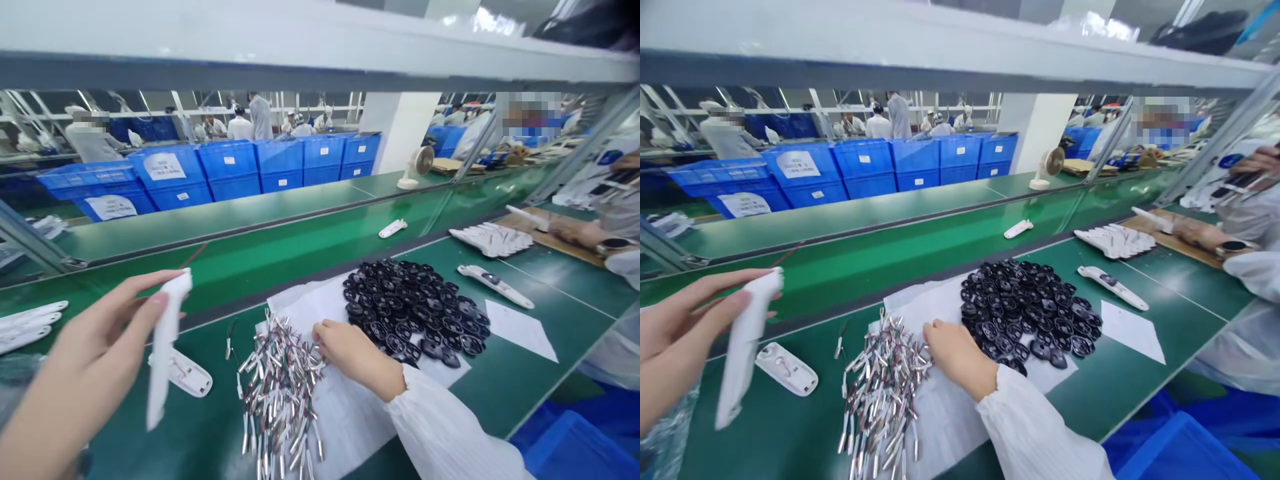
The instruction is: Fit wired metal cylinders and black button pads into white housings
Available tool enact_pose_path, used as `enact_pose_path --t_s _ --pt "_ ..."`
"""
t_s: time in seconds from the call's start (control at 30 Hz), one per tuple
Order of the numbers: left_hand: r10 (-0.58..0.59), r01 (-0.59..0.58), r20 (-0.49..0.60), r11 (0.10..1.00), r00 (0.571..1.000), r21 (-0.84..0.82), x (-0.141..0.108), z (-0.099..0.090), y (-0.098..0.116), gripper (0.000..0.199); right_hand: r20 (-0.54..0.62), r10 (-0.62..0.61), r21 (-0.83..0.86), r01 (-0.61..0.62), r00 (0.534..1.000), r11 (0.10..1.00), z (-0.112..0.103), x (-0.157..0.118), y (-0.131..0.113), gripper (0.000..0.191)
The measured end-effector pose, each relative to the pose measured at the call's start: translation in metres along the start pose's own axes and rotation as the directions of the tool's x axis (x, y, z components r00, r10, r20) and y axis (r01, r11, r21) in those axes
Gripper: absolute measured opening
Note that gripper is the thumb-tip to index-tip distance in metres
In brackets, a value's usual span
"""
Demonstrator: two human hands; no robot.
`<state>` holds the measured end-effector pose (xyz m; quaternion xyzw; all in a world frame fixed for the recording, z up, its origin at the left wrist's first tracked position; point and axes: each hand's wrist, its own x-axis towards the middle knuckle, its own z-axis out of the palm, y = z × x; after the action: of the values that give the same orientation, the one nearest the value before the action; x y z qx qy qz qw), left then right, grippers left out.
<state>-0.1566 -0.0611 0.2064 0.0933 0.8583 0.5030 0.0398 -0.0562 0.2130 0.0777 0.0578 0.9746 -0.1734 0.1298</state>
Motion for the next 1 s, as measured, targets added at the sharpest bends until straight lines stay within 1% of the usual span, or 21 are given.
enact_pose_path --t_s 0.03,0.1,0.13,0.17,0.23,0.3,0.33,0.37,0.43,0.47,0.5,0.53,0.57,0.67,0.73,0.83,0.9,0.97,1.0 --pt "0.067 -0.066 -0.043 0.998 0.997 0.018 -0.002 0.01 0.013 0.044 0.005 -0.013 -0.022 0.013 1.0 1.0 -0.003 0.0 -0.001 0.024" --pt "0.114 -0.114 -0.004 0.99 0.994 -0.079 -0.003 0.026 0.031 0.051 -0.004 -0.036 -0.056 0.035 0.999 0.998 -0.013 0.0 -0.001 0.027" --pt "0.122 -0.116 0.025 0.982 0.992 -0.151 -0.002 0.032 0.034 0.054 -0.02 -0.044 -0.065 0.042 0.999 0.997 -0.02 0.001 -0.002 0.027" --pt "0.121 -0.105 0.06 0.97 0.991 -0.22 -0.001 0.036 0.034 0.057 -0.044 -0.05 -0.069 0.047 0.998 0.997 -0.028 0.002 -0.002 0.024" --pt "0.122 -0.08 0.111 0.943 0.986 -0.324 0.006 0.04 0.027 0.06 -0.111 -0.065 -0.06 0.059 0.992 0.996 -0.049 0.004 -0.005 0.019" --pt "0.128 -0.06 0.145 0.916 0.981 -0.397 0.013 0.042 0.018 0.063 -0.226 -0.102 0.044 0.115 0.969 0.992 -0.074 0.004 -0.013 0.018" --pt "0.134 -0.054 0.162 0.903 0.978 -0.425 0.017 0.044 0.014 0.064 -0.309 -0.115 0.134 0.162 0.944 0.978 -0.086 0.004 -0.019 0.019" --pt "0.14 -0.049 0.174 0.894 0.975 -0.446 0.02 0.045 0.011 0.063 -0.405 -0.113 0.239 0.225 0.907 0.945 -0.097 0.002 -0.025 0.019" --pt "0.151 -0.042 0.197 0.881 0.969 -0.472 0.024 0.047 0.009 0.059 -0.6 -0.073 0.429 0.397 0.797 0.811 -0.113 -0.003 -0.039 0.019" --pt "0.157 -0.035 0.215 0.876 0.964 -0.48 0.025 0.048 0.009 0.057 -0.672 -0.037 0.481 0.474 0.739 0.737 -0.118 -0.007 -0.045 0.021" --pt "0.157 -0.026 0.231 0.874 0.96 -0.485 0.026 0.049 0.009 0.056 -0.723 -0.002 0.509 0.535 0.691 0.674 -0.121 -0.01 -0.051 0.023" --pt "0.155 -0.019 0.242 0.875 0.958 -0.484 0.026 0.05 0.01 0.055 -0.753 0.024 0.524 0.576 0.658 0.627 -0.122 -0.014 -0.055 0.024" --pt "0.152 -0.016 0.246 0.878 0.957 -0.478 0.027 0.051 0.01 0.054 -0.768 0.044 0.534 0.6 0.639 0.595 -0.122 -0.016 -0.058 0.021" --pt "0.15 -0.028 0.237 0.891 0.96 -0.453 0.028 0.054 0.01 0.051 -0.786 0.094 0.565 0.649 0.611 0.51 -0.119 -0.018 -0.061 0.008" --pt "0.153 -0.026 0.238 0.885 0.959 -0.464 0.029 0.058 0.009 0.048 -0.803 0.12 0.574 0.706 0.583 0.415 -0.116 -0.015 -0.061 0.009" --pt "0.15 0.011 0.252 0.842 0.956 -0.539 0.029 0.065 0.008 0.046 -0.809 0.124 0.582 0.754 0.575 0.303 -0.112 -0.006 -0.061 0.012" --pt "0.156 0.033 0.257 0.795 0.954 -0.605 0.029 0.07 0.008 0.044 -0.803 0.107 0.591 0.764 0.586 0.258 -0.109 0.0 -0.061 0.012" --pt "0.152 0.058 0.253 0.744 0.955 -0.666 0.029 0.073 0.009 0.043 -0.79 0.079 0.606 0.755 0.608 0.251 -0.106 0.005 -0.061 0.011" --pt "0.145 0.067 0.246 0.723 0.959 -0.687 0.029 0.073 0.01 0.043 -0.779 0.064 0.616 0.74 0.624 0.269 -0.105 0.008 -0.06 0.009"
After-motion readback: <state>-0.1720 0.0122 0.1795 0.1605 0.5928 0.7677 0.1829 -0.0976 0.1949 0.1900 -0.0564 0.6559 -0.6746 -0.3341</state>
